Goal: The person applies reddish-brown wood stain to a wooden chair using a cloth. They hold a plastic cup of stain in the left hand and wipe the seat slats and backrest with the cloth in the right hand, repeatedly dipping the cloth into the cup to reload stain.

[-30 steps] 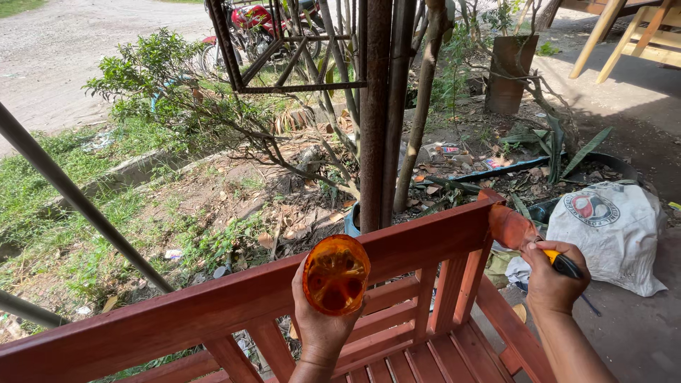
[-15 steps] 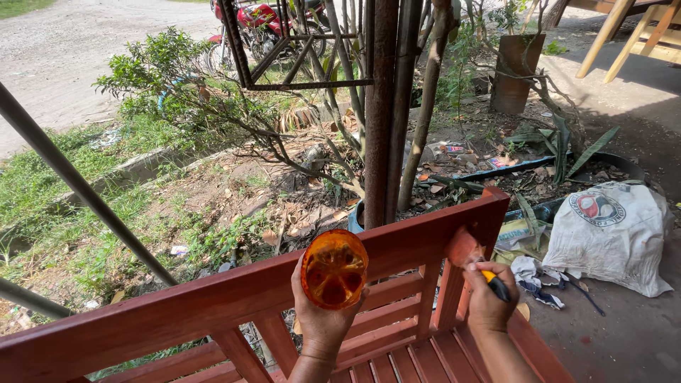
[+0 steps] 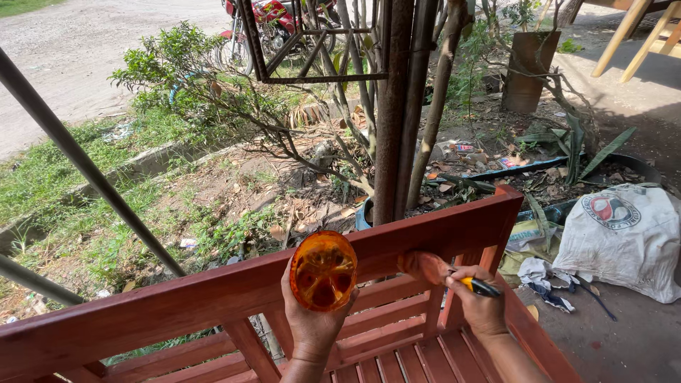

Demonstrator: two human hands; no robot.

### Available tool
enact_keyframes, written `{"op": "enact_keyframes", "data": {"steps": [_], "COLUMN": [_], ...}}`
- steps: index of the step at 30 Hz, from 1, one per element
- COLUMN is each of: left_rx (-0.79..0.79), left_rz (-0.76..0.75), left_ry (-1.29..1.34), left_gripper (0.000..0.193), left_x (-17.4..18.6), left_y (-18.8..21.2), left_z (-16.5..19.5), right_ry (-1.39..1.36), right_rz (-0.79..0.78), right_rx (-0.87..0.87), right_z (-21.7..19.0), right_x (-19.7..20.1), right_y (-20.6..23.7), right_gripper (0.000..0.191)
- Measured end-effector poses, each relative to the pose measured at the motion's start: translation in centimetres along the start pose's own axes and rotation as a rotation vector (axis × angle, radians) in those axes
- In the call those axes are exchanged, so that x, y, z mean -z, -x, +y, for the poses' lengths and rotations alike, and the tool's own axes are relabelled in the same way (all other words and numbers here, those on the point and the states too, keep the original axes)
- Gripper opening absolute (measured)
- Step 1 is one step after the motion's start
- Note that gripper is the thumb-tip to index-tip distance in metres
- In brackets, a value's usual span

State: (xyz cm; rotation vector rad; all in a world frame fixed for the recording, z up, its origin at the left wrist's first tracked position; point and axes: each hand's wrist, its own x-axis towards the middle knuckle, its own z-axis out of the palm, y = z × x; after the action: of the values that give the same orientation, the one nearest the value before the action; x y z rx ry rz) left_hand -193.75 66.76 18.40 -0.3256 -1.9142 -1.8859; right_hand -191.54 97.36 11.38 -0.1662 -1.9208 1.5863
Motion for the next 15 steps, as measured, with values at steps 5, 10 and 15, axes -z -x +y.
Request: {"op": "enact_keyframes", "data": {"steps": [5,10,15], "left_rx": [-0.018,-0.078,-0.070], "left_rz": [0.001,0.040,0.076], "left_ry": [0.043,-0.056,-0.034], "left_gripper": [0.104,0.106,0.106], "left_x": [0.3,1.3,3.3], "left_y": [-0.5,-0.9,-0.8], "left_z": [-0.2,-0.1,-0.5], "right_ry": [0.228,0.235,-0.132], "right_rz": [0.080,0.291,0.597], "right_rx": [0.111,0.051,0.087], "right_z": [3.2,3.8,3.1], "right_x": [6.1,10.1,8.2], "right_y": [-3.9,-5.5,-6.4], "right_gripper": [0.011,0.009,0.015]}}
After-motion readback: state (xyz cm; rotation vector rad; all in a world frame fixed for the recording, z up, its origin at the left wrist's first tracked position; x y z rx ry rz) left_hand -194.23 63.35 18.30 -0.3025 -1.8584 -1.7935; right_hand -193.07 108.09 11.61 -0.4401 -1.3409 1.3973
